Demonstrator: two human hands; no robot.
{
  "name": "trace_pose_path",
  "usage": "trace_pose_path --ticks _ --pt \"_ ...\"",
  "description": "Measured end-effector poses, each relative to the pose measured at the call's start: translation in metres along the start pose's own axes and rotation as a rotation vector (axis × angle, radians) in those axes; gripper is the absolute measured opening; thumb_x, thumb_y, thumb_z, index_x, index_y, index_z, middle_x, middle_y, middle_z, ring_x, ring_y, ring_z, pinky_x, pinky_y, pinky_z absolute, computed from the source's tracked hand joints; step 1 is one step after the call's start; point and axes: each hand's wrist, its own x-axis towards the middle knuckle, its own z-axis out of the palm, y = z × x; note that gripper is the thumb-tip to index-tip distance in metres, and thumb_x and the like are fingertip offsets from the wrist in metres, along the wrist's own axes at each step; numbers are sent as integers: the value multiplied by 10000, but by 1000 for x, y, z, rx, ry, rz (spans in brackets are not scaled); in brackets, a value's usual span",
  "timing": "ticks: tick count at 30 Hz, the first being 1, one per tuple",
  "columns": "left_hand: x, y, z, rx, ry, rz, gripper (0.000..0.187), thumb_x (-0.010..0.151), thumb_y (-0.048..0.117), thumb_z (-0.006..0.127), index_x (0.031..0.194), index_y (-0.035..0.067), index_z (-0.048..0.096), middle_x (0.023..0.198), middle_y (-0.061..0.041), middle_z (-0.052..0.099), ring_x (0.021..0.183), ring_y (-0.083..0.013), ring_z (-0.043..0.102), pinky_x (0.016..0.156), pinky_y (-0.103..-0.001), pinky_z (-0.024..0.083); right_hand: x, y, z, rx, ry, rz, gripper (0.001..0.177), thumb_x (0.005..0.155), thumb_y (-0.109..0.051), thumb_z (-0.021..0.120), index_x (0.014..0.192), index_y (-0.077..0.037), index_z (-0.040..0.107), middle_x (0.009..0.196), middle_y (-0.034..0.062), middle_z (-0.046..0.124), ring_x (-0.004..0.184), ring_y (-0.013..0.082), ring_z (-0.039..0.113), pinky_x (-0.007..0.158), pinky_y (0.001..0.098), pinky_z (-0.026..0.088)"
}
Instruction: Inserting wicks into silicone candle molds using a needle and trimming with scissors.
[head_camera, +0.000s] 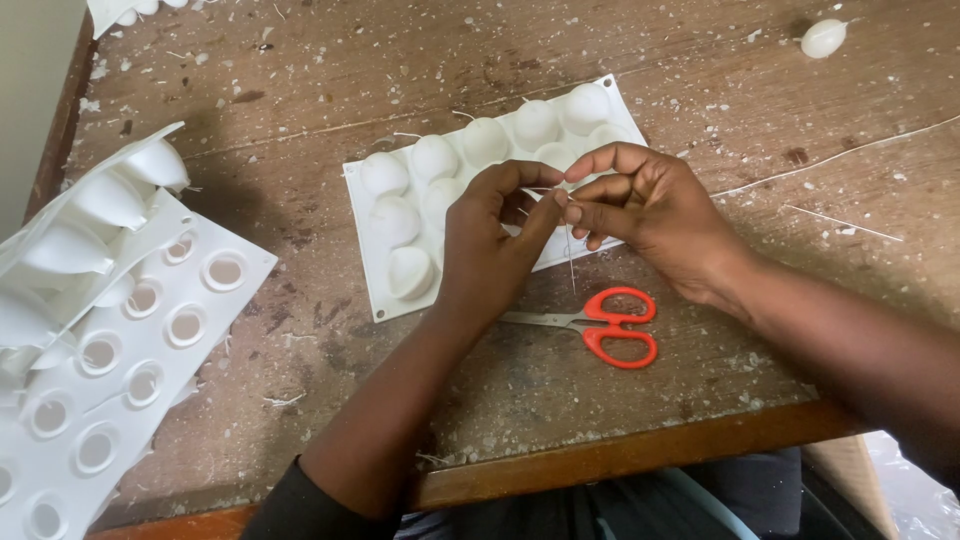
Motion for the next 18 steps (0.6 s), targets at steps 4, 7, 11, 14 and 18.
trace_pose_path --ticks 4,7,11,14,18 --pt "2 -8 0 -64 -54 -133 190 971 164 706 1051 -8 714 893 -58 760 780 -74 702 698 -226 562 0 3 -2 0 -17 -50 280 901 -25 710 1172 -25 637 938 121 781 812 131 735 676 285 601" --pt "3 -11 -2 -146 -84 -191 184 980 171 704 1004 -10 724 850 -47 764 781 -60 706 695 -219 555 2 13 -5 -93 -44 -221 236 929 -23 696 1158 -25 640 961 107 781 875 125 745 741 274 621" --pt "5 -16 -3 -138 -72 -296 169 962 142 733 952 -25 750 769 -66 711 669 -73 621 611 -235 513 -3 10 -7 -560 110 -759 52 1004 10 714 1040 -27 712 1023 95 770 963 148 761 851 285 635" --pt "4 -21 -2 -325 -232 -274 153 945 142 704 985 2 751 818 -27 743 682 -53 646 618 -230 549 -7 8 -10 -498 141 -714 67 1019 20 688 1021 -39 719 1035 66 761 981 144 748 886 299 619" --pt "1 -17 1 -387 -347 -280 164 953 144 743 963 -20 746 765 -41 706 667 -74 640 610 -239 520 -7 0 -5 -689 179 -834 116 944 18 735 1042 -43 744 1066 77 771 1024 196 693 913 363 533"
